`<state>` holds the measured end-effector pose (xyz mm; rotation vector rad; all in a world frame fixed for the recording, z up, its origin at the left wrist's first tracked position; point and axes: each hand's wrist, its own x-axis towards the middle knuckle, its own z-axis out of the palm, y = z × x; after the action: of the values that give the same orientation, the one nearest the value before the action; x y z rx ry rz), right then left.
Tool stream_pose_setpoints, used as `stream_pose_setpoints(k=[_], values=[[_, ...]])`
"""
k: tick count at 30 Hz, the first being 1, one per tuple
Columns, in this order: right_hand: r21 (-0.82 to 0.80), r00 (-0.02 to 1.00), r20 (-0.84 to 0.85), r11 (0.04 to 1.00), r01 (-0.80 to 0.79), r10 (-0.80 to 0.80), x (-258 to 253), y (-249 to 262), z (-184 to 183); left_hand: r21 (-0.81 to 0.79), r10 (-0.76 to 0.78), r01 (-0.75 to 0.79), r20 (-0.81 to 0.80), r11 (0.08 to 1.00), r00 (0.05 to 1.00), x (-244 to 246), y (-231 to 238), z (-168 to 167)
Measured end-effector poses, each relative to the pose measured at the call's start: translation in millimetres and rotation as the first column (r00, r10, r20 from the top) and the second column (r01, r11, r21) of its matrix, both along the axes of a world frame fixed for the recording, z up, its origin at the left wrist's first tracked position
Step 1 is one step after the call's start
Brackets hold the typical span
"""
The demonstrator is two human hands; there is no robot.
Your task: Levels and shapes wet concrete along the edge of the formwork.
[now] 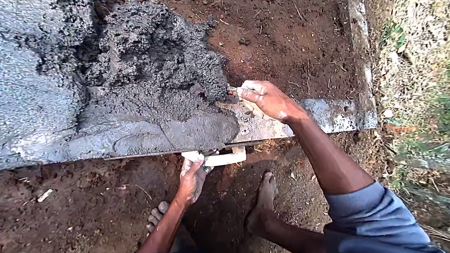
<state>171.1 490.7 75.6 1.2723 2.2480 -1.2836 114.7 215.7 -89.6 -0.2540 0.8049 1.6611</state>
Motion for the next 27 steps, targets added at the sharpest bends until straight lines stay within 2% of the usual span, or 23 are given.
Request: stream_pose_setpoints(k=[2,5,7,9,11,12,14,15,17,20,25,27], values=[[0.232,0.993,0.041,0.965,-0.119,0.113,34.3,-13.7,9.8,0.006,-0.006,0.006,-0.003,1.000,1.000,-1.6,-0.1,0.3],[0.601,0.967,0.159,0.757,-0.256,0.201,87.9,-45.4,0.0,0.014,-0.011,0.011,0.009,1.000,1.000,0.4,0.8,-0.2],[0.684,0.959,0.237,0.674,-0.279,0.157,111.6,-64.9,-6.7,0.029,-0.016,0.016,0.018,0.999,1.000,2.9,2.7,-0.1],[0.725,0.974,0.217,0.658,-0.204,0.063,121.4,-79.9,-7.5,0.036,-0.031,0.030,0.020,0.999,0.999,5.0,4.4,-0.8],[0.695,0.993,0.106,0.718,-0.034,-0.056,123.7,-88.7,-0.7,0.038,-0.036,0.035,0.019,0.999,0.999,7.8,5.4,-1.2],[0.605,0.990,0.053,0.793,0.074,-0.133,122.2,-91.2,6.3,0.035,-0.034,0.034,0.015,0.999,0.999,9.0,6.1,-1.2],[0.343,0.967,0.054,0.914,0.215,-0.248,117.4,-96.1,21.5,0.025,-0.037,0.037,0.012,0.999,0.999,9.9,7.1,-0.2],[0.245,0.963,0.108,0.946,0.214,-0.246,113.2,-97.7,26.7,0.021,-0.040,0.039,0.015,0.999,0.999,10.2,8.0,0.5],[0.142,0.942,0.309,0.986,0.090,-0.131,103.0,-99.6,31.9,0.010,-0.041,0.041,0.020,0.999,0.999,10.6,8.8,1.8],[0.115,0.861,0.507,0.992,-0.046,-0.019,94.6,-105.5,28.0,-0.011,-0.038,0.038,0.023,0.999,0.999,10.1,9.8,3.3],[0.103,0.758,0.653,0.991,-0.081,-0.006,97.0,-117.8,34.6,0.001,-0.039,0.039,0.032,0.999,0.999,11.6,8.6,1.1],[0.155,0.803,0.591,0.988,-0.015,-0.080,107.9,-121.7,40.3,0.011,-0.039,0.039,0.032,0.999,0.999,10.6,9.0,0.6]])
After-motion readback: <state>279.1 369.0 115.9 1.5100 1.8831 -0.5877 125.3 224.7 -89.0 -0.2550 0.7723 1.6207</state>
